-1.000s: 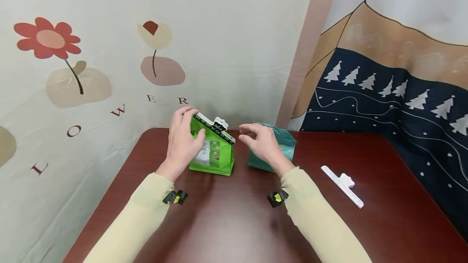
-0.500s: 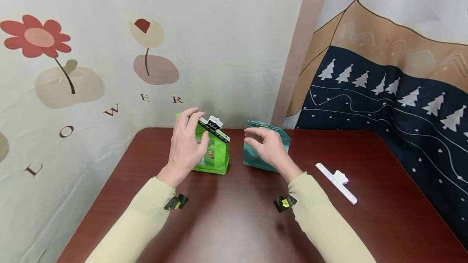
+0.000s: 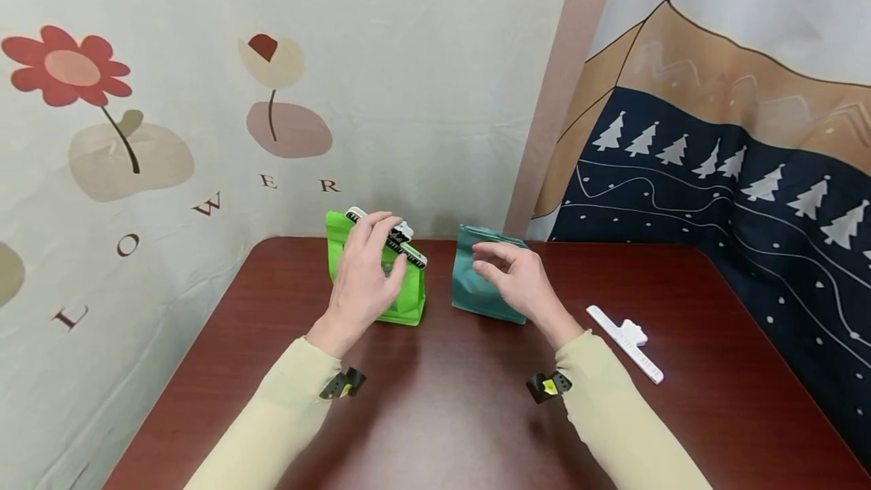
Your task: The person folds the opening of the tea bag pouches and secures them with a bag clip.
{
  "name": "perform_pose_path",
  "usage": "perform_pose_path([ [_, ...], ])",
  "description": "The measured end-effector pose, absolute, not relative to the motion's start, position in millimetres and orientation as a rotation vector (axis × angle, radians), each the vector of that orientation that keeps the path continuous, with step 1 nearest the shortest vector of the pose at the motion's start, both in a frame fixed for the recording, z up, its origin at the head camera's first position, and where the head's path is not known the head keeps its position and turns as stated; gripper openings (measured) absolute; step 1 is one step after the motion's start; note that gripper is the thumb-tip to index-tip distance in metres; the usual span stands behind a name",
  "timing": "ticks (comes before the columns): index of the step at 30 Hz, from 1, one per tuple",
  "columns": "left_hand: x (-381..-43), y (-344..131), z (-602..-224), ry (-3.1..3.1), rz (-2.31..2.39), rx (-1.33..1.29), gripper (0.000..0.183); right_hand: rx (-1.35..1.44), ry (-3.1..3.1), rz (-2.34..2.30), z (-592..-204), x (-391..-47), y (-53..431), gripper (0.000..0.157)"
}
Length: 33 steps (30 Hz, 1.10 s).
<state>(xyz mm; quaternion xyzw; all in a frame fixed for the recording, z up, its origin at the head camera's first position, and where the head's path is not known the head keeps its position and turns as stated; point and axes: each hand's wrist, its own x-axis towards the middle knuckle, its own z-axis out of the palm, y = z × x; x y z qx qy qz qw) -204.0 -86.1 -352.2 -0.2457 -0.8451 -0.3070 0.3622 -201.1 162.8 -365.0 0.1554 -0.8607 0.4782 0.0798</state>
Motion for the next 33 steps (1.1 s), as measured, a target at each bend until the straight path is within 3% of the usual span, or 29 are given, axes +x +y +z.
perform_pose_path([
  [33, -217, -18, -360, -2.357, -0.91, -0.766, 0.042, 0.283, -2.453, 1.345, -365, -190, 220, 0.028],
])
